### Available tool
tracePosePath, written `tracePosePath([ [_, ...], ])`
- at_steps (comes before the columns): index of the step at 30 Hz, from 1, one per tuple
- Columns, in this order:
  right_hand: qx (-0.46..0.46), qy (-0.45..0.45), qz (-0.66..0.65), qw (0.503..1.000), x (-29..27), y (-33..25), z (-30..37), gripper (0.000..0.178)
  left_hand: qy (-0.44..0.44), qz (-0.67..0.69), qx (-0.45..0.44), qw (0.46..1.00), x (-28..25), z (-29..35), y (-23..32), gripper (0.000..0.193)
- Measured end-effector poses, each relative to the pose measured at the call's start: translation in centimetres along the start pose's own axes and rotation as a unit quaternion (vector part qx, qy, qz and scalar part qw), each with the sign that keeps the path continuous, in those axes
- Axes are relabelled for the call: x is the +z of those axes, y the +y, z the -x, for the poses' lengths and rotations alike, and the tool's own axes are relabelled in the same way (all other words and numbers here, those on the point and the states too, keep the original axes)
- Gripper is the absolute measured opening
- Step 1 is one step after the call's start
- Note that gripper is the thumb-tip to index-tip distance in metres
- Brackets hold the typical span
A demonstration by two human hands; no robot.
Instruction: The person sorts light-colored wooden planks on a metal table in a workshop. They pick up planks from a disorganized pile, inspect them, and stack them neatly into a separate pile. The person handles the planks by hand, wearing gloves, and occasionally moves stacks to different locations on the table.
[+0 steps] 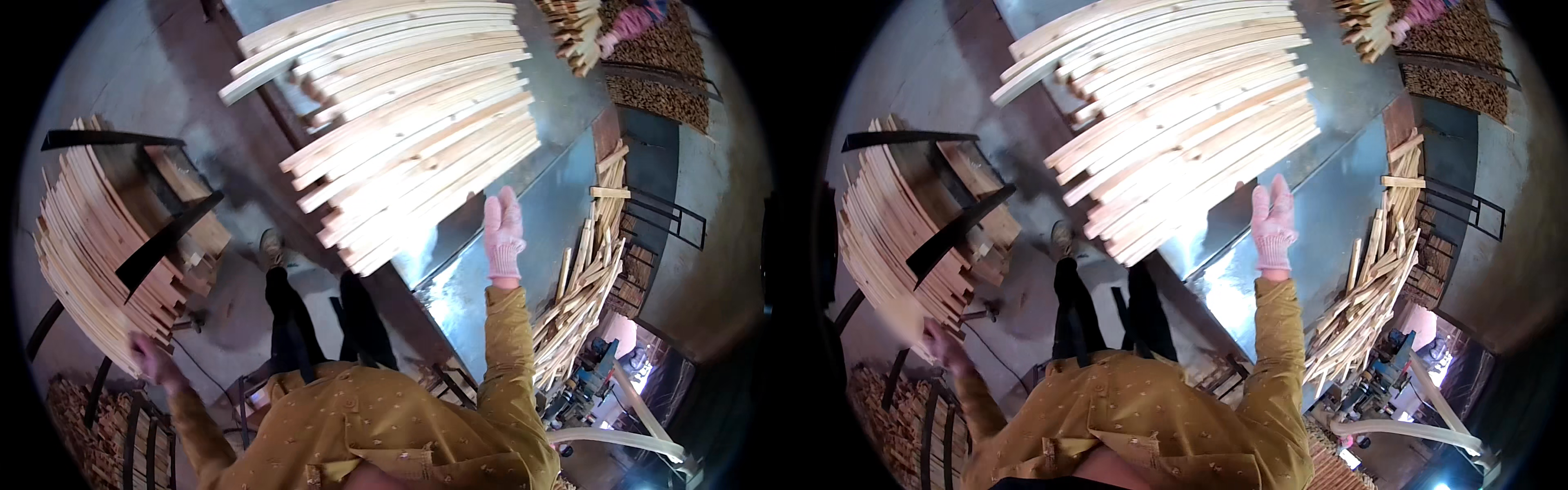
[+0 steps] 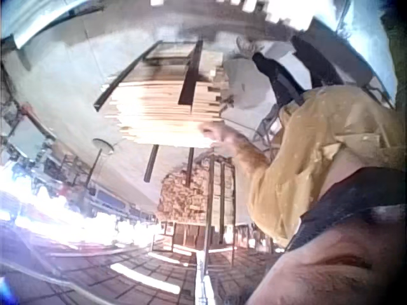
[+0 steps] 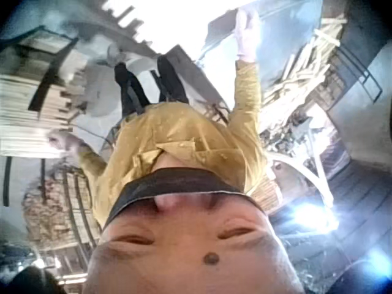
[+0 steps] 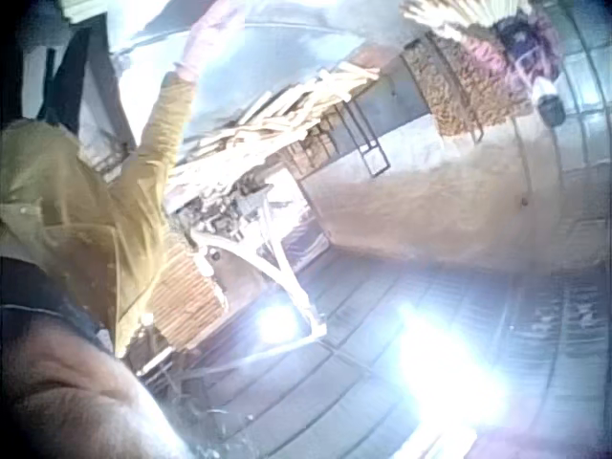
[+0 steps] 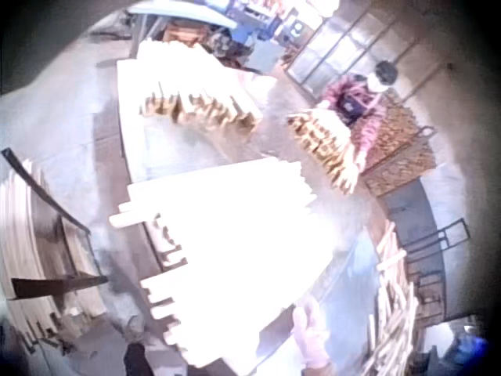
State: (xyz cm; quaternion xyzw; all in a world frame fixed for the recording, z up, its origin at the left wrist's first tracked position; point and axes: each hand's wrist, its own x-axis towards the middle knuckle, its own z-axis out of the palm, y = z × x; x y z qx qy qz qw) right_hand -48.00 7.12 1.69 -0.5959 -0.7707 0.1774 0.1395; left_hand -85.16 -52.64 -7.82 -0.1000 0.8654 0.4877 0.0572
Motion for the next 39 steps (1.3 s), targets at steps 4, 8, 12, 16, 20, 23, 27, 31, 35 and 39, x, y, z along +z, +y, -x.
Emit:
tracePosePath([
  [4,-0.112,0.021,0.066,0.991,-5.4,1.1,-13.9,0.050,-0.246,0.015,-0.068,0.967,13.1,13.6,11.6,0.039],
  [8,-0.189,0.080,0.204,0.957,-2.2,0.5,-29.0,0.053,-0.272,0.367,-0.200,0.867,26.8,12.6,17.6,0.059],
  [12,-0.181,-0.041,0.159,0.970,1.3,2.7,-33.5,0.055,-0.289,0.153,-0.290,0.899,32.0,15.1,22.9,0.083],
  [16,-0.104,-0.083,0.062,0.989,-1.1,0.4,-32.7,0.070,-0.176,-0.037,-0.241,0.954,32.7,15.5,22.9,0.109],
  [20,-0.152,-0.073,0.095,0.981,-1.5,-1.4,-31.2,0.075,-0.183,0.048,-0.247,0.951,32.9,15.8,22.0,0.112],
  [23,-0.229,-0.075,-0.042,0.970,-1.9,-0.3,-31.6,0.071,-0.158,0.006,-0.204,0.966,30.7,16.9,25.1,0.099],
  [27,-0.485,-0.026,0.071,0.871,-9.6,-2.7,-28.1,0.060,-0.064,0.263,-0.095,0.958,27.5,17.5,27.1,0.077],
  [31,-0.544,-0.037,0.109,0.831,-11.9,2.6,-25.0,0.052,-0.203,0.390,0.038,0.897,25.6,22.5,39.1,0.053],
  [35,-0.423,-0.118,0.040,0.897,-14.0,11.6,-13.7,0.058,-0.607,0.446,-0.024,0.657,30.0,29.0,42.7,0.044],
  [39,-0.024,-0.006,0.051,0.998,-16.2,18.6,2.8,0.031,-0.702,0.131,-0.156,0.682,37.9,32.8,34.3,0.053],
])
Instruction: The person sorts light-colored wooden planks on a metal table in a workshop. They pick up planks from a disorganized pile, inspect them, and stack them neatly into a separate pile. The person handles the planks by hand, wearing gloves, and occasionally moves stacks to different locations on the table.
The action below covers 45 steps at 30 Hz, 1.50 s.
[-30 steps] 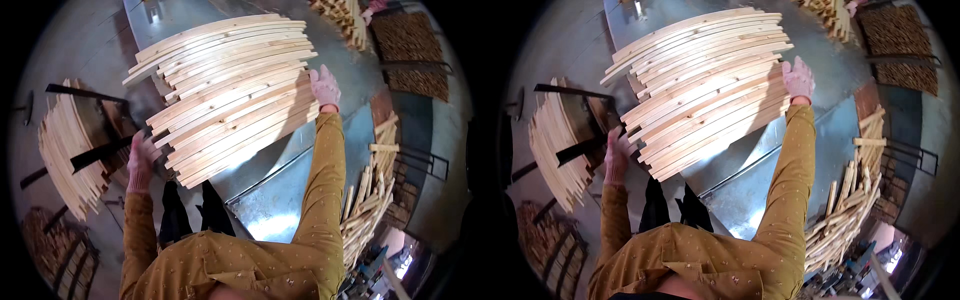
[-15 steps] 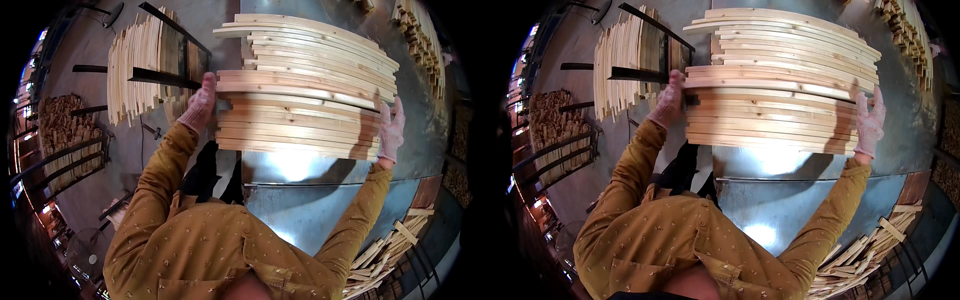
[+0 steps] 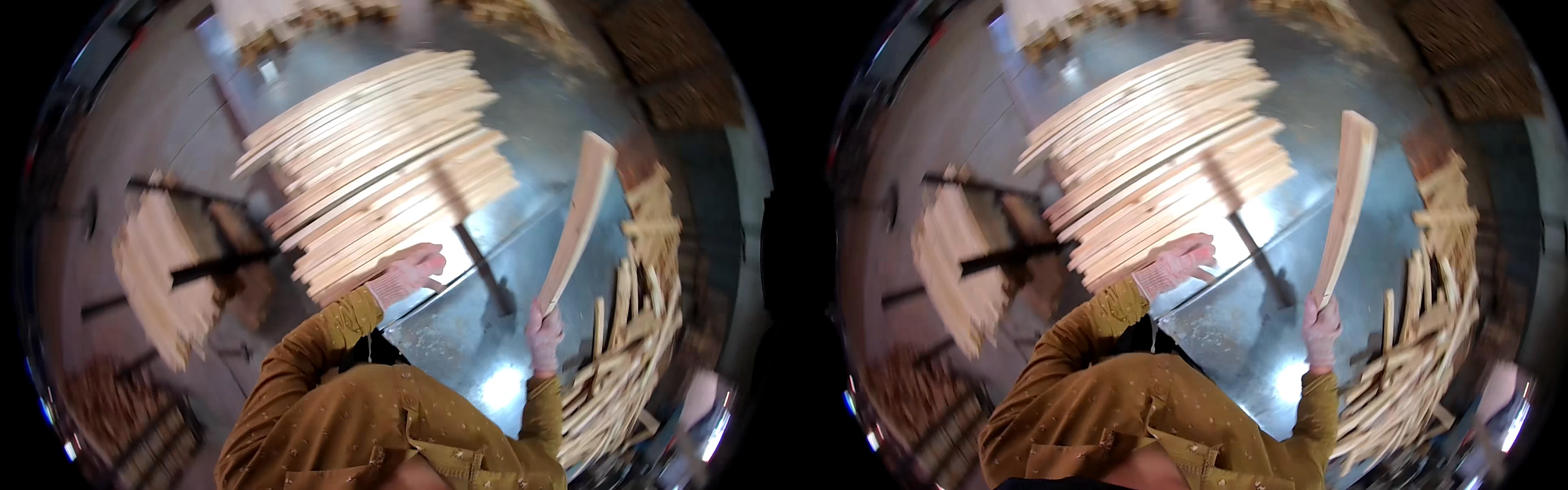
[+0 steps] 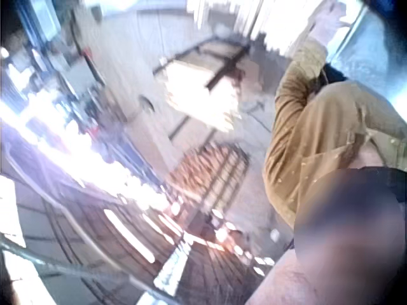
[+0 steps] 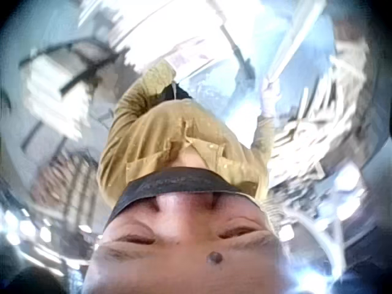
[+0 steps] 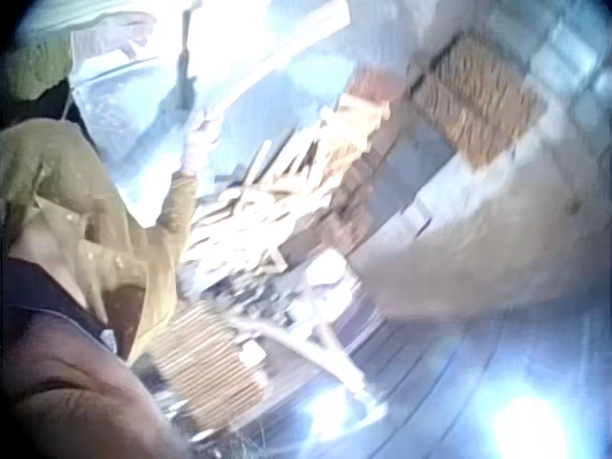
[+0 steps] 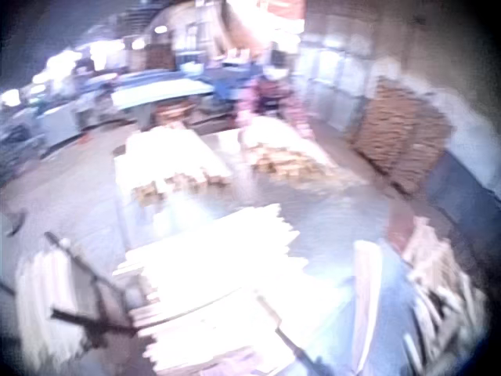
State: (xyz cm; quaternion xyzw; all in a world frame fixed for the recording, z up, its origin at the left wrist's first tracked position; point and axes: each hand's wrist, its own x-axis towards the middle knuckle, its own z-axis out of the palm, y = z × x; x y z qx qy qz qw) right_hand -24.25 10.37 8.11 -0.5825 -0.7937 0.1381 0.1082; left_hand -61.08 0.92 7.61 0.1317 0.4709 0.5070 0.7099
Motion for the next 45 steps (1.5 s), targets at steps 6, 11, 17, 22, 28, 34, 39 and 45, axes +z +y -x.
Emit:
tracePosePath([
  [6,0.397,0.114,-0.266,0.871,-2.6,-3.3,20.6,0.020,-0.039,0.007,0.163,0.986,-2.7,-7.5,-9.1,0.069],
  [11,0.310,0.124,-0.700,0.631,1.4,-12.8,32.3,0.040,0.032,-0.036,0.266,0.963,-6.3,-11.7,-13.7,0.048],
  [17,0.387,0.408,-0.713,0.420,0.8,-9.0,44.4,0.042,-0.141,-0.407,0.162,0.888,16.5,-1.6,-19.1,0.053],
  [22,0.410,0.686,-0.475,0.370,-3.8,9.7,56.3,0.037,-0.359,-0.482,0.254,0.758,35.0,3.3,-33.1,0.051],
  [28,0.751,0.540,-0.163,0.343,1.7,40.2,86.6,0.037,-0.597,-0.529,0.492,0.349,57.7,15.2,-52.8,0.075],
  [34,0.849,0.382,-0.179,0.318,2.2,68.1,98.7,0.057,-0.473,-0.731,0.487,0.077,64.2,8.4,-69.6,0.105],
  [39,0.877,0.324,-0.176,0.308,5.7,78.1,104.3,0.058,-0.471,-0.677,0.552,0.124,62.4,7.6,-72.8,0.100],
  [45,0.848,0.323,-0.217,0.360,5.2,79.1,102.5,0.054,-0.291,-0.733,0.611,0.065,58.9,8.4,-72.4,0.110],
])
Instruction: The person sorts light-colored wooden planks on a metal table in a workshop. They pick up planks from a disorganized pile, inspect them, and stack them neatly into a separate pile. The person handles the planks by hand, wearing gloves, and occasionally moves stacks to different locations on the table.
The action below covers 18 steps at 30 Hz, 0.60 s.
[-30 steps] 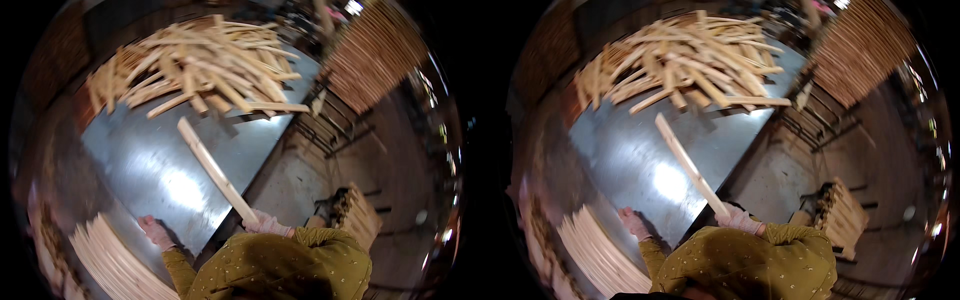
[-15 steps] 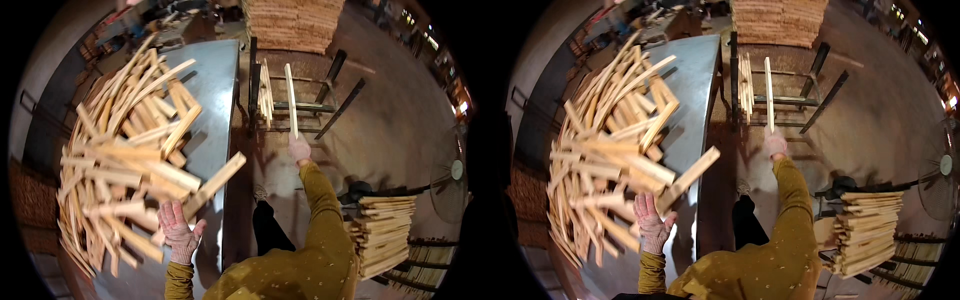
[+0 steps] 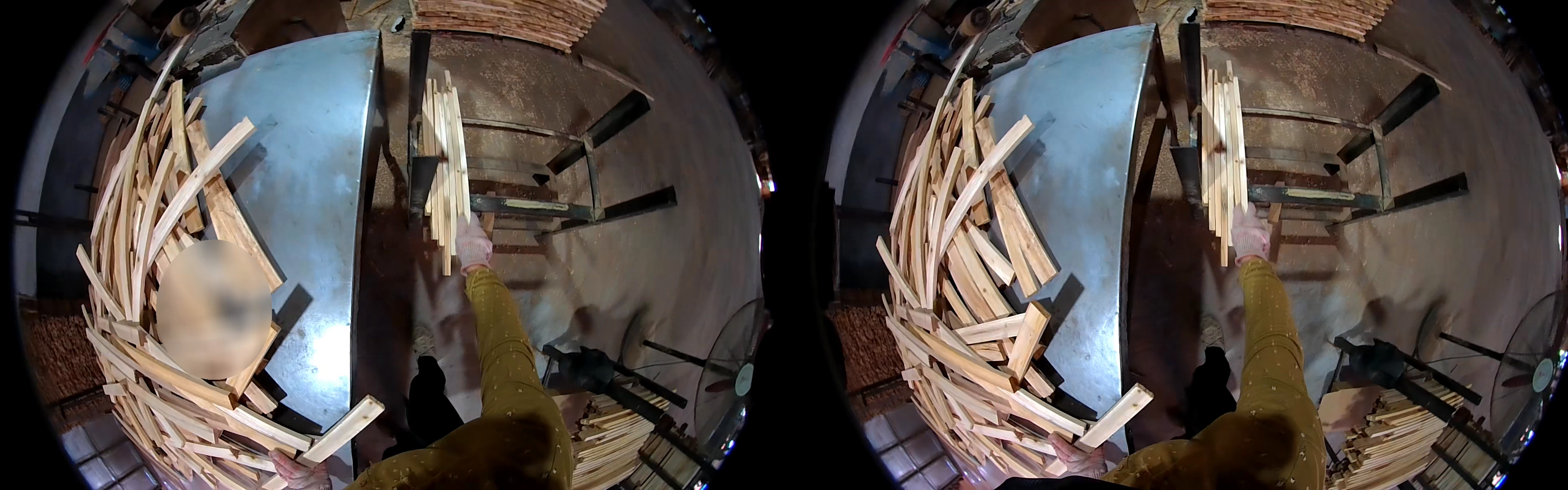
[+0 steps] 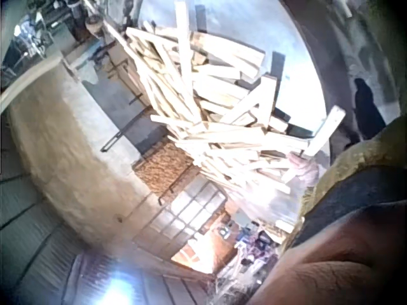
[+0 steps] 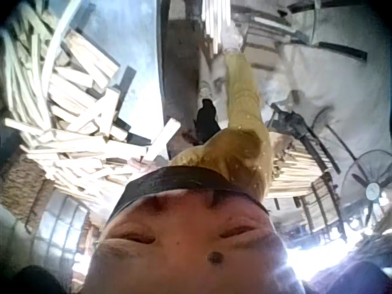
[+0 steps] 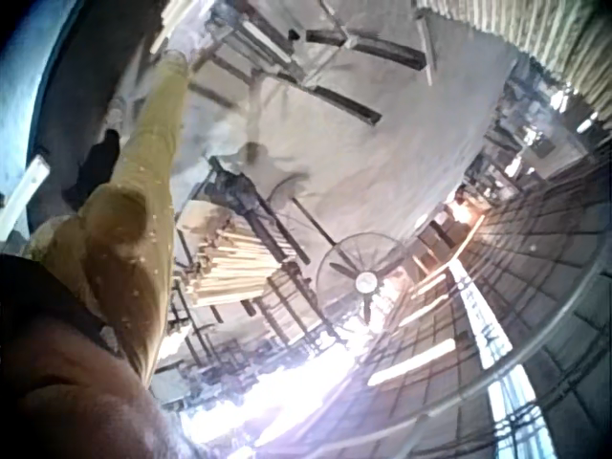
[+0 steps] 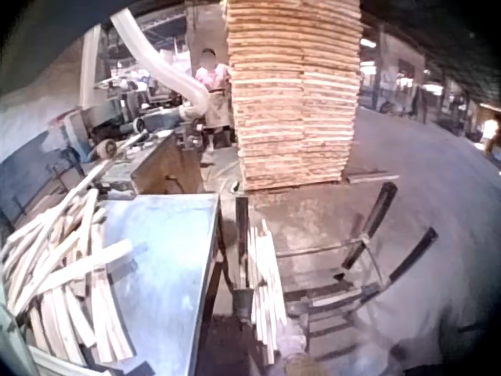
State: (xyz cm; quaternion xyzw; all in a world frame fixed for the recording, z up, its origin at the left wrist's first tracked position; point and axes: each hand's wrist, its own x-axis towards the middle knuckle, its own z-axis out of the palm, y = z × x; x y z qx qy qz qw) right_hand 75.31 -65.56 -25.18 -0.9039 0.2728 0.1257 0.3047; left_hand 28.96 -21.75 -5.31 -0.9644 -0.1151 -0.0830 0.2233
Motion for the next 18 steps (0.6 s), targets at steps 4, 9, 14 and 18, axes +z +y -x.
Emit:
tracePosePath([
  [4,0.008,-0.015,0.004,1.000,0.1,-0.3,0.5,0.051,-0.040,0.123,0.002,0.992,-1.5,1.3,-0.9,0.099],
  [9,-0.159,0.099,0.184,0.965,-1.7,1.7,0.1,0.032,-0.167,0.187,-0.086,0.964,-7.5,2.4,-1.9,0.077],
  [14,-0.381,0.153,-0.345,0.844,-11.8,-13.6,15.9,0.042,-0.057,0.229,-0.226,0.945,-13.6,3.4,-4.2,0.070],
  [18,-0.677,-0.211,-0.360,0.607,-6.3,-23.7,33.2,0.048,0.130,0.657,-0.578,0.467,-14.0,1.3,-10.8,0.061],
])
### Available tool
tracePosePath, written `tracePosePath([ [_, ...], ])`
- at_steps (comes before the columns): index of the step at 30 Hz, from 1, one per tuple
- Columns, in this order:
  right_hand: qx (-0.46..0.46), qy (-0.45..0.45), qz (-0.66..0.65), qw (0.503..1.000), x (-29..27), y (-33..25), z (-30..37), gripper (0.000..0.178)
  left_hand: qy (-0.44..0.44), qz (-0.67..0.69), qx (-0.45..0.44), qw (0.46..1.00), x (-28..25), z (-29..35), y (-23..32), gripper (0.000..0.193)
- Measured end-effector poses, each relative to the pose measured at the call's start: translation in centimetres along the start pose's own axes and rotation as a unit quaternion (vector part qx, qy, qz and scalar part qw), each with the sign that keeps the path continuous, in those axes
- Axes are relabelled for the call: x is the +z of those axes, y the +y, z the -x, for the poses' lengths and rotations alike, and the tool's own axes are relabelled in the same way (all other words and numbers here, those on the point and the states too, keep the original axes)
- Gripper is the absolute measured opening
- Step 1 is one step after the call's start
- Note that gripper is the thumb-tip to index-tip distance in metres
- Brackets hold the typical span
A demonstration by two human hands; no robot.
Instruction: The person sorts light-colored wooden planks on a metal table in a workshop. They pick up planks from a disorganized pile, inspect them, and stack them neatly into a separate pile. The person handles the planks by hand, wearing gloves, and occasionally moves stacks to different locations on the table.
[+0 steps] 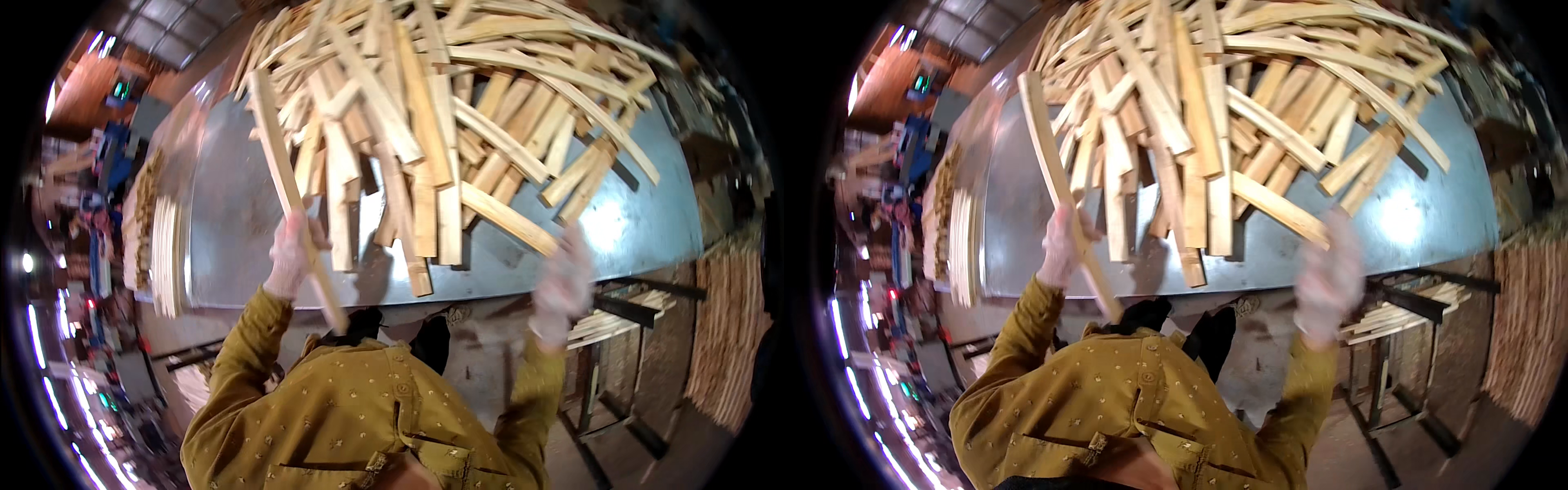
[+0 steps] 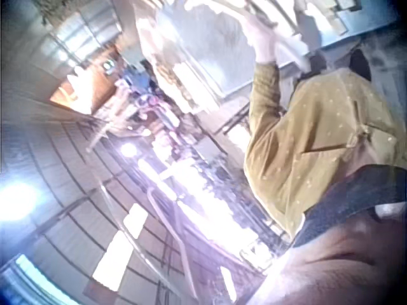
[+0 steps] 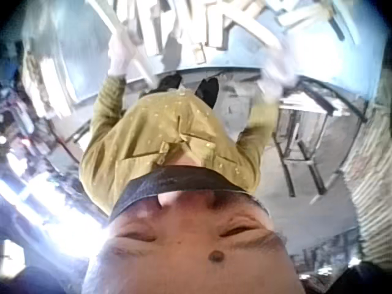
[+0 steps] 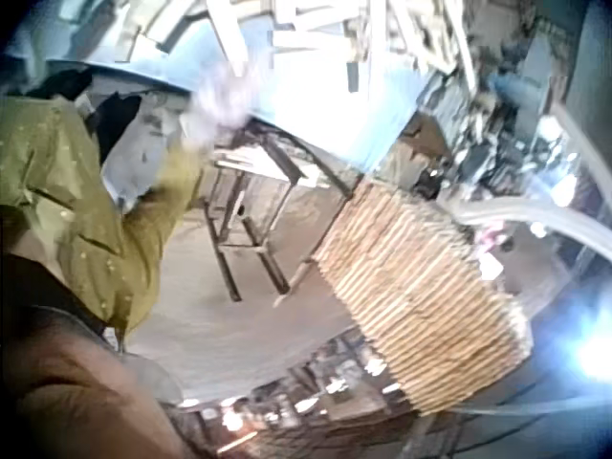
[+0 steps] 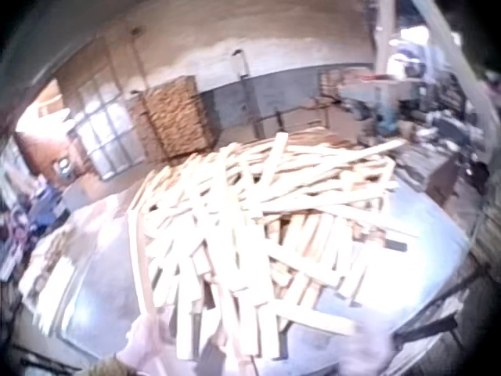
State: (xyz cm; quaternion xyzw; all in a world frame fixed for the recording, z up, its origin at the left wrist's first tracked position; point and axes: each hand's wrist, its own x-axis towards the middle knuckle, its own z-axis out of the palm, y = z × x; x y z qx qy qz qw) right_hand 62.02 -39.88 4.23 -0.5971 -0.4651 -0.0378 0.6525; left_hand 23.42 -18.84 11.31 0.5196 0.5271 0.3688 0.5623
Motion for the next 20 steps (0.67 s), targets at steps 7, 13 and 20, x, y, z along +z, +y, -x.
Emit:
tracePosePath([
  [7,0.136,-0.416,0.378,0.816,32.2,-3.8,-8.5,0.097,0.008,0.552,-0.222,0.804,-8.5,-5.2,-3.7,0.072],
  [13,0.029,-0.318,0.326,0.890,38.0,-4.2,-2.6,0.057,0.093,0.349,-0.191,0.913,-17.8,-12.2,-5.9,0.033],
  [20,-0.104,-0.495,0.347,0.790,37.5,-15.9,10.9,0.056,0.095,0.455,-0.307,0.830,-18.0,-16.7,-7.9,0.067],
])
